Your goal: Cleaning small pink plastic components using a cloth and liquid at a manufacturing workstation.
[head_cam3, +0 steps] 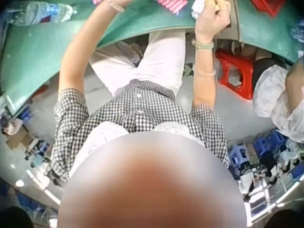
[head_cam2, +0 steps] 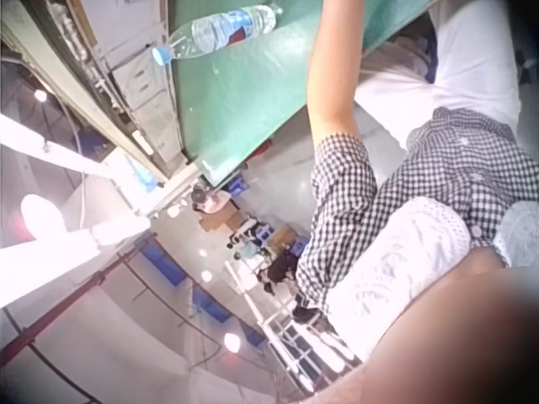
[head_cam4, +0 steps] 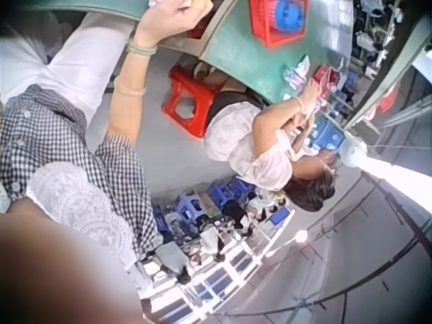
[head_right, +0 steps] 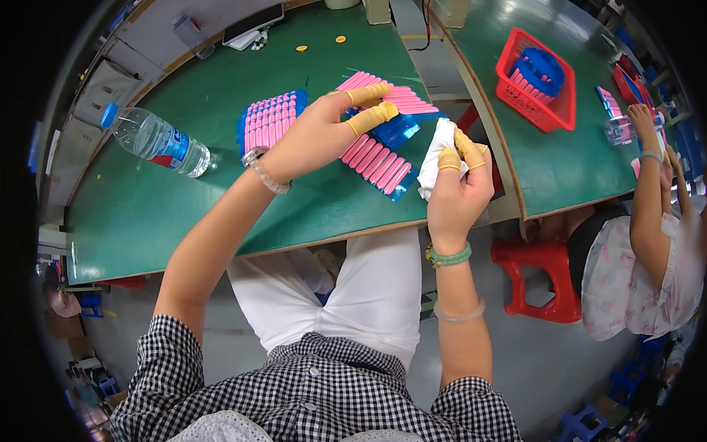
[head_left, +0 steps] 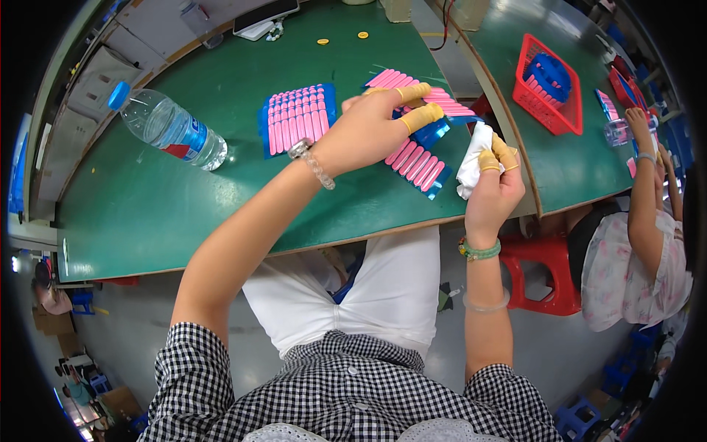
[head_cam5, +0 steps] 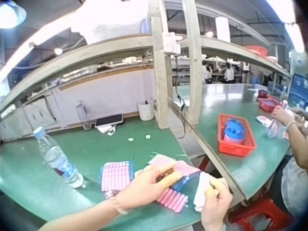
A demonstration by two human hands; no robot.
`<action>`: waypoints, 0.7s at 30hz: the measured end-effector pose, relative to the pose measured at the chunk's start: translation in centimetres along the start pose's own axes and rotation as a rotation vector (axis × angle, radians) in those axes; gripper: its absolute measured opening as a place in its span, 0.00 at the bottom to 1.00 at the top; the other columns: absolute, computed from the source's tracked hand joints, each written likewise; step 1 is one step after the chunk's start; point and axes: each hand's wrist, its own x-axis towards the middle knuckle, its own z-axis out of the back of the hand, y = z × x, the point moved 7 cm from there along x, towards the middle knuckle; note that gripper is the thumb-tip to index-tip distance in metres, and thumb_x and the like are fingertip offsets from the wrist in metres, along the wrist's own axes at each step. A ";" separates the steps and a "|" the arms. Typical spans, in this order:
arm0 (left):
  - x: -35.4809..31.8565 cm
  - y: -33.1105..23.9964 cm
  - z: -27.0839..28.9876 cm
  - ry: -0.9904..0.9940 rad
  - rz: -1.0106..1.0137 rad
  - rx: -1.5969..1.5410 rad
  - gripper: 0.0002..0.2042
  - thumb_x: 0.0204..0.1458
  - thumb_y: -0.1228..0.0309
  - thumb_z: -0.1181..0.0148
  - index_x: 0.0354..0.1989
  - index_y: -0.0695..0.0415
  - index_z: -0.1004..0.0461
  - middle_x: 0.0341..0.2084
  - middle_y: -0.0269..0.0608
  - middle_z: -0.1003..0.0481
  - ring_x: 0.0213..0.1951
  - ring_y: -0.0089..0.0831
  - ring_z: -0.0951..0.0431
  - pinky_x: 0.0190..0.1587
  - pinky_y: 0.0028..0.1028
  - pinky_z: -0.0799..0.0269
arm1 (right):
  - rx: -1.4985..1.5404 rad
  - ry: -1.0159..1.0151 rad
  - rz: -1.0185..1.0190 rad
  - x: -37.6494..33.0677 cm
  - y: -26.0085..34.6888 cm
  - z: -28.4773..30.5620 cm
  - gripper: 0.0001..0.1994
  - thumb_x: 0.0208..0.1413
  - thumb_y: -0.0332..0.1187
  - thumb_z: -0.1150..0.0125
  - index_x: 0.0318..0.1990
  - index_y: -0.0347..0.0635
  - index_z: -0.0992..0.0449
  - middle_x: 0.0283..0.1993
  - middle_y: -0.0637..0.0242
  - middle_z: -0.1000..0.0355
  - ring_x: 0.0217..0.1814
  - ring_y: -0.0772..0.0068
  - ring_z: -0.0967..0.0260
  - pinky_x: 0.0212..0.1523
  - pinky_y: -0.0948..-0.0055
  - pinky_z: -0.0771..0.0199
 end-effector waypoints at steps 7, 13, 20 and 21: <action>-0.2 -0.6 2.1 -0.303 -0.331 0.844 0.25 0.64 0.47 0.43 0.65 0.47 0.24 0.64 0.50 0.28 0.66 0.46 0.35 0.69 0.46 0.54 | -0.030 0.023 0.021 0.0 0.2 0.0 0.15 0.59 0.19 0.47 0.52 0.28 0.20 0.46 0.65 0.29 0.43 0.76 0.29 0.46 0.76 0.27; 0.5 1.6 3.6 -0.294 -0.088 0.899 0.24 0.65 0.46 0.44 0.63 0.43 0.23 0.69 0.51 0.33 0.71 0.50 0.41 0.70 0.51 0.54 | -0.042 0.031 0.014 0.0 -0.2 0.0 0.15 0.59 0.19 0.46 0.52 0.28 0.20 0.47 0.63 0.28 0.43 0.76 0.29 0.47 0.75 0.27; 2.6 0.6 5.4 -0.066 -0.053 0.791 0.33 0.61 0.43 0.40 0.71 0.46 0.32 0.70 0.56 0.36 0.72 0.53 0.41 0.73 0.44 0.47 | -0.028 0.019 0.016 0.0 -0.2 0.2 0.15 0.59 0.19 0.46 0.51 0.28 0.20 0.47 0.64 0.28 0.44 0.75 0.29 0.47 0.75 0.26; 3.5 1.1 6.8 0.040 -0.202 0.820 0.45 0.51 0.40 0.32 0.76 0.44 0.41 0.70 0.58 0.36 0.74 0.57 0.43 0.70 0.51 0.42 | -0.030 0.033 0.020 0.0 0.2 -0.4 0.15 0.58 0.19 0.46 0.51 0.28 0.20 0.47 0.64 0.28 0.44 0.75 0.29 0.47 0.75 0.26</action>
